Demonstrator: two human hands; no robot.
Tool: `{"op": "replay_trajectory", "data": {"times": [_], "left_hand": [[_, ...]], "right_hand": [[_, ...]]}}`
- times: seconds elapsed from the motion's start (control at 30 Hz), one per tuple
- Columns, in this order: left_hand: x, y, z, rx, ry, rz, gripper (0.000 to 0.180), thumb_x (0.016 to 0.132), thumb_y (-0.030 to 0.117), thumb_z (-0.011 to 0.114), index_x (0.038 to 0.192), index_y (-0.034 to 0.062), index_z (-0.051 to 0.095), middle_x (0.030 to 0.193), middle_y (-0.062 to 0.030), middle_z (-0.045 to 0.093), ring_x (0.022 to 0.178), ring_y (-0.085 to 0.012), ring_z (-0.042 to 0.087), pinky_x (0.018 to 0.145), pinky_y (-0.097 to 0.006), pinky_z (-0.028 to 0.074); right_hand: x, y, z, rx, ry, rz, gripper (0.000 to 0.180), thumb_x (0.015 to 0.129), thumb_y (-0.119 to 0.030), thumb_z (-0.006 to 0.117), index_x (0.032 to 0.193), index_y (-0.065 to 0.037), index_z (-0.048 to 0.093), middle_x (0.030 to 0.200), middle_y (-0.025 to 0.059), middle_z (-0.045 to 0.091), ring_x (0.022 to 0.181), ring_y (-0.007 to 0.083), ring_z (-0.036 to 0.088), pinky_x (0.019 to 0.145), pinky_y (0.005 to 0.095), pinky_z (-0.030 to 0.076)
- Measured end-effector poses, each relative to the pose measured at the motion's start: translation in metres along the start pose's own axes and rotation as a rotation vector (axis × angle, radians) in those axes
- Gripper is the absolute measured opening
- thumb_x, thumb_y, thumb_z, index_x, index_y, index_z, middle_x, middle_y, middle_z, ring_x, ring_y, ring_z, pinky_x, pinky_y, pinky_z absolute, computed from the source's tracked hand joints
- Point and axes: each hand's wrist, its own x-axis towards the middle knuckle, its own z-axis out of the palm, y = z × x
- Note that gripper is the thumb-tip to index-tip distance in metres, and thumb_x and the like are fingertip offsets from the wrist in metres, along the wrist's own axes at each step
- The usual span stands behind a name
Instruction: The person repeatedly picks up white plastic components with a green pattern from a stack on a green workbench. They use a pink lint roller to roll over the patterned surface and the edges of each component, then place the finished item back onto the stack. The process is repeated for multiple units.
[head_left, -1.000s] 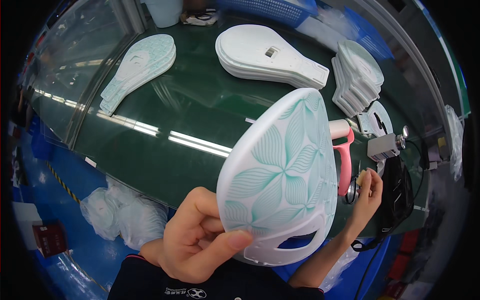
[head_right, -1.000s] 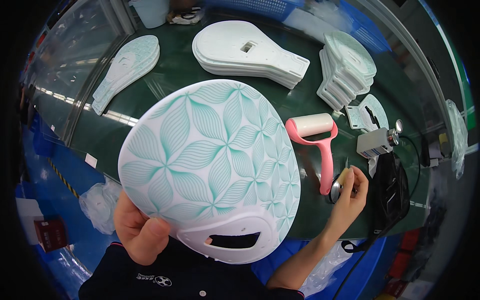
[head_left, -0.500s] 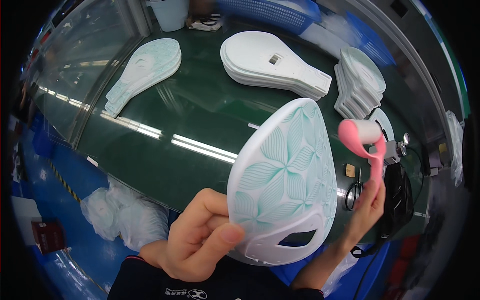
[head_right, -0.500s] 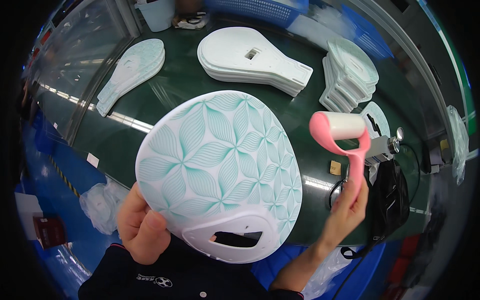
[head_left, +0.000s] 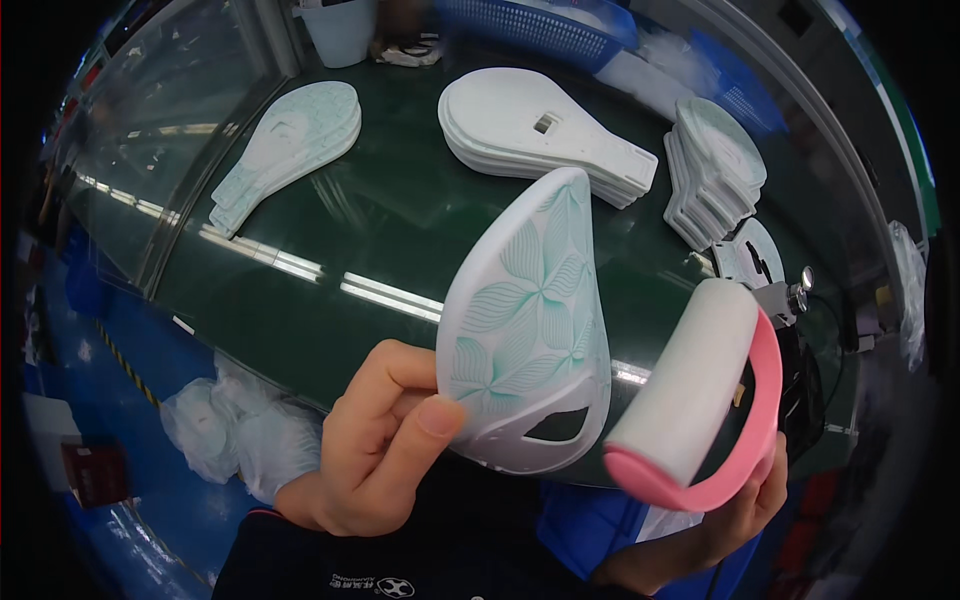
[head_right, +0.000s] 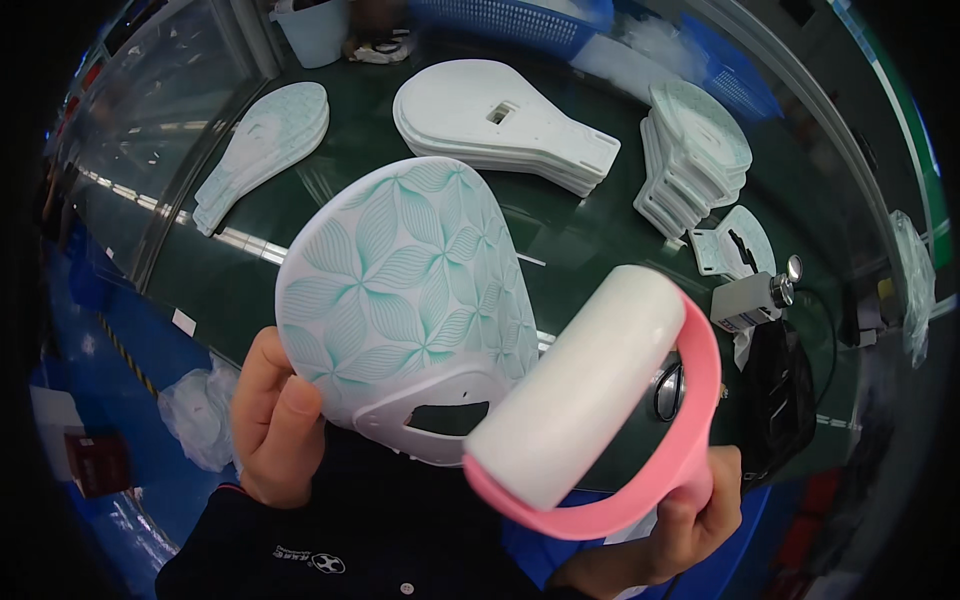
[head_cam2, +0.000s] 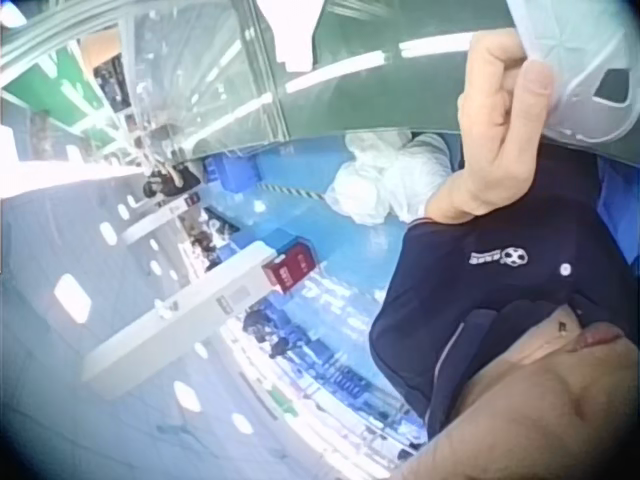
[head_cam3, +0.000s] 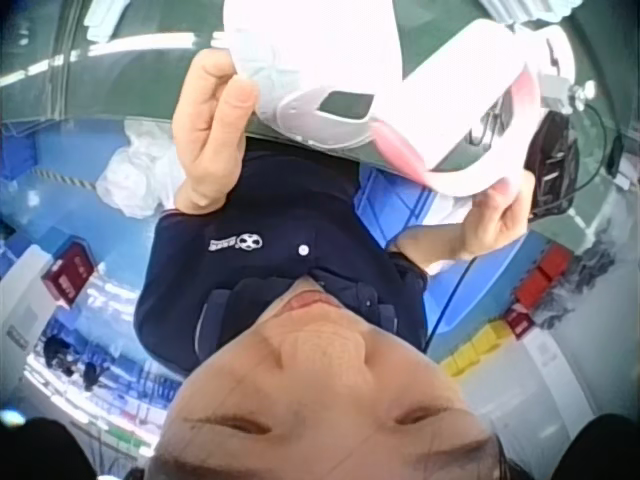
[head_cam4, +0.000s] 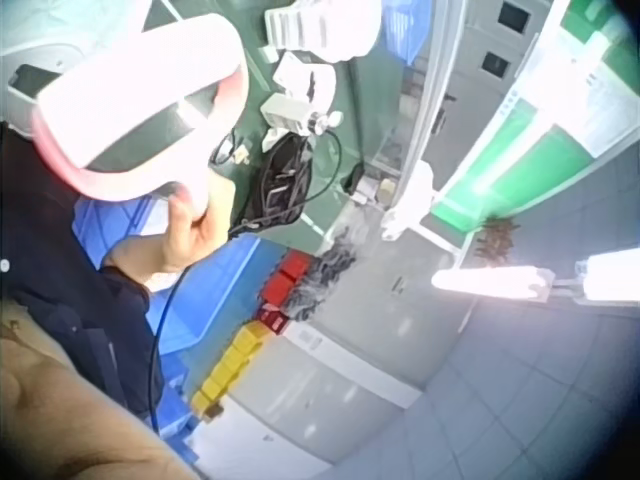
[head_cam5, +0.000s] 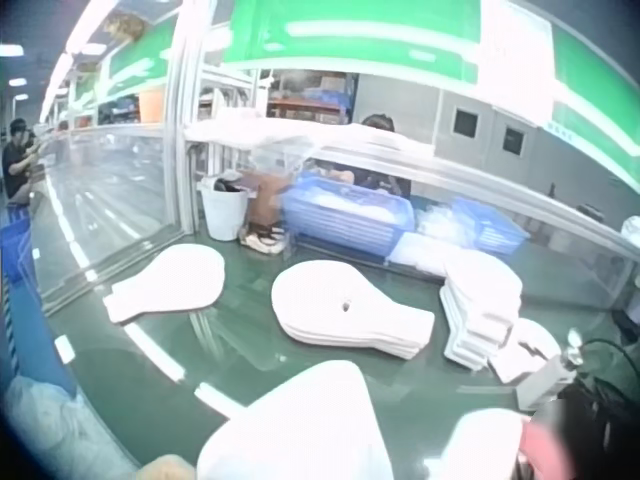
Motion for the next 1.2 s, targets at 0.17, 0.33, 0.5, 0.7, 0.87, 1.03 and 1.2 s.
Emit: {"op": "replay_trajectory", "data": {"times": [0.17,0.33,0.5,0.7,0.87,1.03,1.2], "left_hand": [[-0.002,-0.004,-0.006,-0.146,-0.024,0.035,0.018,0.088,0.005,0.037,0.101,-0.0072,0.037,0.085,-0.0114,0.056,0.071,-0.0036,0.049,0.065,-0.016,0.038],[-0.010,0.001,-0.004,-0.226,-0.068,0.055,0.019,0.088,0.005,0.036,0.103,-0.0064,0.035,0.091,-0.0119,0.054,0.075,-0.0046,0.049,0.068,-0.018,0.039],[-0.011,0.000,-0.004,-0.257,-0.128,0.067,0.019,0.087,0.004,0.037,0.103,-0.0058,0.035,0.094,-0.0122,0.052,0.077,-0.0050,0.048,0.069,-0.019,0.039],[-0.012,-0.005,-0.004,-0.247,-0.137,0.142,0.019,0.087,0.003,0.038,0.103,-0.0061,0.036,0.092,-0.0121,0.053,0.073,-0.0055,0.049,0.067,-0.018,0.040],[-0.009,-0.008,-0.007,-0.055,-0.195,0.134,0.032,0.082,-0.005,0.046,0.110,-0.0090,0.032,0.097,-0.0180,0.055,0.085,-0.0150,0.056,0.075,-0.024,0.044],[-0.003,-0.019,-0.008,0.005,-0.146,0.134,0.058,0.070,-0.013,0.056,0.119,-0.0090,0.025,0.102,-0.0218,0.053,0.093,-0.0243,0.056,0.078,-0.031,0.048],[-0.002,-0.018,-0.005,-0.018,-0.132,0.151,0.059,0.069,-0.014,0.058,0.119,-0.0080,0.027,0.102,-0.0228,0.053,0.092,-0.0258,0.056,0.077,-0.032,0.049]], "right_hand": [[0.013,0.051,0.030,0.249,0.179,0.522,0.025,0.085,-0.018,0.049,0.101,0.001,0.052,0.064,-0.0029,0.043,0.045,-0.0016,0.030,0.037,0.0144,0.019],[0.019,0.081,0.057,0.126,0.087,0.540,0.028,0.085,-0.019,0.050,0.105,0.000,0.051,0.070,-0.0017,0.044,0.054,0.0022,0.037,0.047,0.0156,0.028],[0.012,0.074,0.068,-0.279,0.238,0.204,0.033,0.086,-0.016,0.047,0.116,-0.002,0.044,0.102,0.0068,0.048,0.086,0.0120,0.047,0.074,0.0247,0.039],[-0.022,0.020,0.077,1.181,-0.054,0.748,0.049,0.085,-0.025,0.046,0.123,0.002,0.032,0.121,0.0137,0.040,0.109,0.0228,0.040,0.091,0.0331,0.033],[-0.029,0.003,0.080,1.099,-0.078,0.505,0.058,0.084,-0.025,0.044,0.130,-0.001,0.017,0.128,0.0153,0.030,0.113,0.0286,0.038,0.081,0.0379,0.045],[-0.025,0.003,0.075,1.159,-0.010,0.513,0.064,0.082,-0.024,0.047,0.132,-0.003,0.012,0.133,0.0142,0.024,0.120,0.0315,0.029,0.092,0.0462,0.030],[-0.026,0.016,0.075,1.393,-0.082,0.217,0.070,0.083,-0.055,0.032,0.131,-0.006,0.020,0.134,0.0108,0.026,0.117,0.0316,0.032,0.092,0.0471,0.034]]}}
